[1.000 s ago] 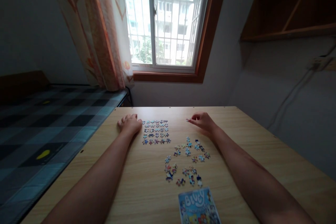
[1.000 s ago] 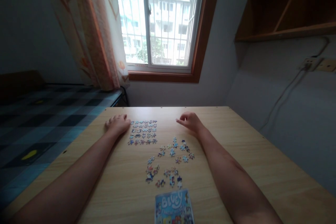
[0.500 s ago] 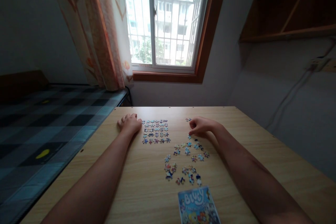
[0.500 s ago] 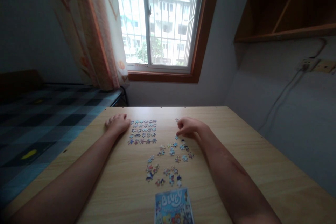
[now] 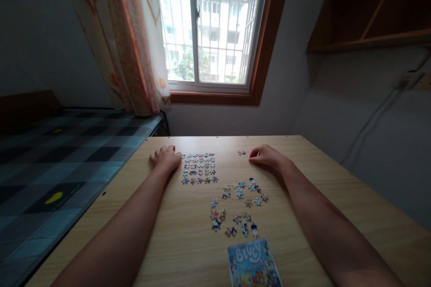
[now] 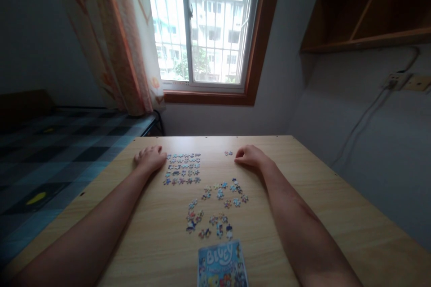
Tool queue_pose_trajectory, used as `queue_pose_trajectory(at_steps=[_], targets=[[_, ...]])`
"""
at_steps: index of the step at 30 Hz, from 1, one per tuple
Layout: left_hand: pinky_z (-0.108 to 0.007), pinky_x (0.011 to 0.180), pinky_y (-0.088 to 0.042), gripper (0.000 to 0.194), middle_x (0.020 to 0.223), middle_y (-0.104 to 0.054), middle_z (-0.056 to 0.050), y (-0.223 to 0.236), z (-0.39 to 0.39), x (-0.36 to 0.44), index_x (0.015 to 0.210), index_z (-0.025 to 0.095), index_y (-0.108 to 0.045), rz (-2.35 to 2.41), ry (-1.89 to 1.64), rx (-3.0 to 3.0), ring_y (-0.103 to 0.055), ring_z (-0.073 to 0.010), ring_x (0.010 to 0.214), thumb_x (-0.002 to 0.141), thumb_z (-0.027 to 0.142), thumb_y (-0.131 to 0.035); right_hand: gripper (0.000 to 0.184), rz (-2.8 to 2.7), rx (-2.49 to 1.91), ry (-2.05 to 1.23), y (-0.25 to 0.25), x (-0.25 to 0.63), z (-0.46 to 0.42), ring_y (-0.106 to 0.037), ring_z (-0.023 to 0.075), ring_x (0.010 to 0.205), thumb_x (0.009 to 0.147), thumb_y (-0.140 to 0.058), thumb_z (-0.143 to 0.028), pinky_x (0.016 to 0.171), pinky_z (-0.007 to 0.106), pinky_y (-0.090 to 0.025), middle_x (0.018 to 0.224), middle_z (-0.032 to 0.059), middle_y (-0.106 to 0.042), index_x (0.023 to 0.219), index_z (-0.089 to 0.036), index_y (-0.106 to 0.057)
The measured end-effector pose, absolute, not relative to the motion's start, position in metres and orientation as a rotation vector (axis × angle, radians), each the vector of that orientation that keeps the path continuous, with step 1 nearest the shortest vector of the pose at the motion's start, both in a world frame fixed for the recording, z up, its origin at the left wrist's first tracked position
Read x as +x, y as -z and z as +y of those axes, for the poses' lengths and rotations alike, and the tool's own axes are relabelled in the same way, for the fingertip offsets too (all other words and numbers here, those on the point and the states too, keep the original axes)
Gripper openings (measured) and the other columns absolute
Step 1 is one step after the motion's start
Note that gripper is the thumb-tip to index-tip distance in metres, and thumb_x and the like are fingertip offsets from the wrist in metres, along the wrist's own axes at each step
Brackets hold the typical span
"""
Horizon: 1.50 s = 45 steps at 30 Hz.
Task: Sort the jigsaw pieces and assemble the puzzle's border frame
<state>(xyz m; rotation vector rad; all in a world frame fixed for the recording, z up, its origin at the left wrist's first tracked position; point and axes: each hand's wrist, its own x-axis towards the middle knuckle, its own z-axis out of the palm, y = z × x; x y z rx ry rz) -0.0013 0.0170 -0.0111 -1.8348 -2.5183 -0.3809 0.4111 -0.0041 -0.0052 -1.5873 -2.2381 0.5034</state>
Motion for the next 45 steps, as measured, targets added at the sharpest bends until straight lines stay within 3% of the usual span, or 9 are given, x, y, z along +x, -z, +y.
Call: queue_pose_trajectory(at_steps=[9, 16, 21, 35, 41, 45], targets=[[-0.052, 0.11, -0.031, 0.051, 0.145, -0.054, -0.014, 0.014, 0.018, -0.003, 0.13, 0.026, -0.062, -2.488, 0.413, -1.838, -0.044, -0.0347, 0.134, 0.086, 0.045, -0.044, 0.017, -2.234, -1.713, -0.189, 0.012, 0.413, 0.002, -0.07, 0.0195, 0.077, 0.083, -0.069, -0.03, 0.07, 0.028, -0.048, 0.088, 0.0043, -0.079, 0.091, -0.026, -0.083], [-0.054, 0.111, -0.03, 0.053, 0.147, -0.052, -0.015, 0.012, 0.017, -0.002, 0.133, 0.024, -0.061, -2.5, 0.388, -1.84, -0.043, -0.035, 0.135, 0.087, 0.044, -0.042, 0.023, -2.202, -1.718, -0.028, 0.022, 0.407, 0.005, -0.069, 0.0239, 0.097, 0.092, -0.06, -0.028, 0.083, 0.031, -0.05, 0.107, 0.006, -0.078, 0.101, -0.027, -0.081], [-0.054, 0.111, -0.03, 0.054, 0.148, -0.051, -0.015, 0.012, 0.018, -0.003, 0.134, 0.025, -0.06, -2.508, 0.384, -1.849, -0.042, -0.0349, 0.136, 0.087, 0.044, -0.042, 0.023, -2.212, -1.668, -0.007, 0.026, 0.402, 0.004, -0.069, 0.0224, 0.098, 0.094, -0.059, -0.029, 0.084, 0.03, -0.05, 0.108, 0.0044, -0.077, 0.099, -0.028, -0.081], [-0.052, 0.109, -0.031, 0.054, 0.145, -0.053, -0.015, 0.014, 0.018, -0.003, 0.134, 0.025, -0.06, -2.496, 0.39, -1.84, -0.043, -0.0354, 0.135, 0.087, 0.046, -0.043, 0.018, -1.992, -1.595, -0.198, 0.036, 0.411, 0.008, -0.069, 0.022, 0.092, 0.086, -0.064, -0.03, 0.086, 0.032, -0.051, 0.103, 0.004, -0.078, 0.091, -0.027, -0.08], [-0.052, 0.109, -0.031, 0.053, 0.143, -0.055, -0.016, 0.013, 0.017, -0.002, 0.132, 0.024, -0.062, -2.5, 0.4, -1.836, -0.046, -0.0357, 0.132, 0.086, 0.044, -0.044, 0.037, -1.711, -1.568, -0.395, 0.048, 0.421, 0.014, -0.069, 0.0185, 0.078, 0.084, -0.058, -0.034, 0.071, 0.03, -0.055, 0.101, 0.0104, -0.077, 0.113, -0.016, -0.074], [-0.052, 0.108, -0.031, 0.051, 0.14, -0.057, -0.015, 0.013, 0.019, -0.002, 0.129, 0.027, -0.064, -2.49, 0.435, -1.832, -0.046, -0.0363, 0.132, 0.084, 0.045, -0.047, 0.042, -1.684, -1.482, -0.533, 0.05, 0.417, 0.006, -0.069, 0.0182, 0.081, 0.081, -0.064, -0.039, 0.071, 0.029, -0.056, 0.106, 0.0126, -0.076, 0.114, -0.014, -0.073]])
